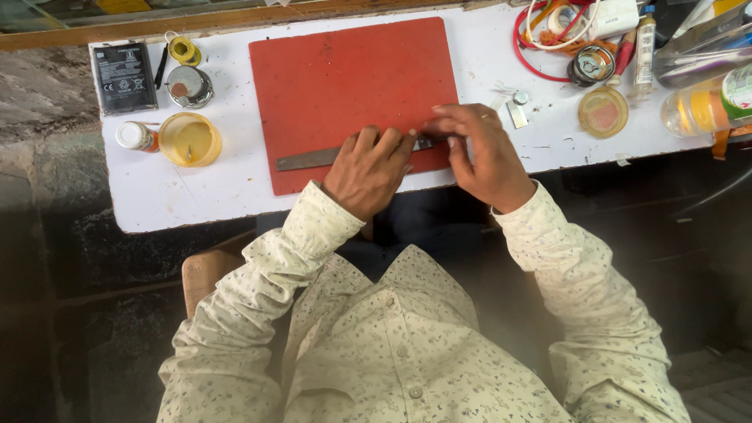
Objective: The person sits at a repair bench and solders the terminal of a black battery pack with a soldering iron, holding the pack steady on a red mat. They then set the pack aside, handle a small metal component, and work it against a flat metal file on the bench.
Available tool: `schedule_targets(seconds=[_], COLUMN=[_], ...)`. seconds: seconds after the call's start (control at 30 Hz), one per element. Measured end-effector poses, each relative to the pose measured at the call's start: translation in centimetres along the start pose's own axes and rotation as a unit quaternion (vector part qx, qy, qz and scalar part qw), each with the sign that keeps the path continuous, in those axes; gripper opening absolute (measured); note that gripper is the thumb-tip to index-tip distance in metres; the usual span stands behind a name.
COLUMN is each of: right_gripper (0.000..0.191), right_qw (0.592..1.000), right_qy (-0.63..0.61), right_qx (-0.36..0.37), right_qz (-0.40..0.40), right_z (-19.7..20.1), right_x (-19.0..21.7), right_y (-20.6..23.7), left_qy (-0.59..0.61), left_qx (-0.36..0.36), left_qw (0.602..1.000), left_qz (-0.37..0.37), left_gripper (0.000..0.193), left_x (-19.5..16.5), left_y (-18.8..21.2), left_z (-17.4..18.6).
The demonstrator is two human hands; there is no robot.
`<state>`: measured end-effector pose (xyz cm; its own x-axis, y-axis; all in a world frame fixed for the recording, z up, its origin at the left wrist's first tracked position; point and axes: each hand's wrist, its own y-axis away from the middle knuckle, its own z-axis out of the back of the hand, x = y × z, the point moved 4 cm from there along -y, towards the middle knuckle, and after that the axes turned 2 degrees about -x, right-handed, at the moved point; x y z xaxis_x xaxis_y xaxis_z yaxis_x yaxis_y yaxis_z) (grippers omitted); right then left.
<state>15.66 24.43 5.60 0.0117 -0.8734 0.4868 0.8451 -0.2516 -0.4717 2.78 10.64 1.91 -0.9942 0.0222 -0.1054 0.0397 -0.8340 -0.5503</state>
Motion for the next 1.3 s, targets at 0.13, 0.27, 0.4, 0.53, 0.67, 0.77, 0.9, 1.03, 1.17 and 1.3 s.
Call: schedule_targets(seconds=[0.13, 0.27, 0.4, 0.53, 0.67, 0.77, 0.9, 1.03, 1.17, 1.3], right_gripper=[0.038, 0.038, 0.037, 0.031, 0.033, 0.040, 0.044, 0.045, 0.041, 0.040], right_qw=[0.988, 0.981, 0.972, 0.982, 0.990, 0.990, 0.988, 0.981, 0.989, 0.995], right_qy=[-0.115, -0.117, -0.129, -0.026, 0.060, 0.116, 0.141, 0.182, 0.138, 0.061], right_qx=[-0.082, -0.143, -0.172, -0.168, -0.123, -0.079, -0.053, -0.059, -0.061, -0.076], right_qz=[-0.057, -0.066, -0.094, -0.086, -0.019, 0.019, 0.025, 0.025, 0.008, -0.022], right_z=[1.3, 2.6, 3.4, 3.6, 1.8, 0.0, -1.4, -2.1, -2.2, -1.9], right_x=[-0.6, -1.2, -1.4, -0.6, 0.5, 1.0, 0.9, 0.6, -0.1, -0.5], right_y=[1.8, 4.0, 6.1, 6.9, 6.0, 5.0, 4.1, 4.1, 4.3, 4.5], left_qy=[0.024, 0.036, 0.025, 0.032, 0.029, 0.049, 0.057, 0.058, 0.065, 0.050], left_qx=[-0.004, 0.008, 0.008, 0.005, -0.013, -0.011, 0.008, 0.005, 0.010, 0.009], left_qw=[1.000, 0.999, 1.000, 0.999, 0.999, 0.998, 0.997, 0.997, 0.997, 0.998], left_qz=[0.005, 0.009, 0.010, 0.019, 0.019, 0.026, 0.042, 0.043, 0.044, 0.039], left_gripper=[0.055, 0.054, 0.041, 0.042, 0.044, 0.041, 0.039, 0.045, 0.047, 0.048], left_x=[0.2, 0.1, 0.0, -0.3, -0.5, -0.3, 0.0, 0.0, 0.0, 0.0], left_y=[0.2, 0.1, 0.1, 0.2, 0.1, 0.3, 0.5, 0.5, 0.5, 0.5], left_z=[0.2, 0.0, -0.2, -0.3, -0.3, -0.1, -0.1, -0.1, -0.2, -0.4])
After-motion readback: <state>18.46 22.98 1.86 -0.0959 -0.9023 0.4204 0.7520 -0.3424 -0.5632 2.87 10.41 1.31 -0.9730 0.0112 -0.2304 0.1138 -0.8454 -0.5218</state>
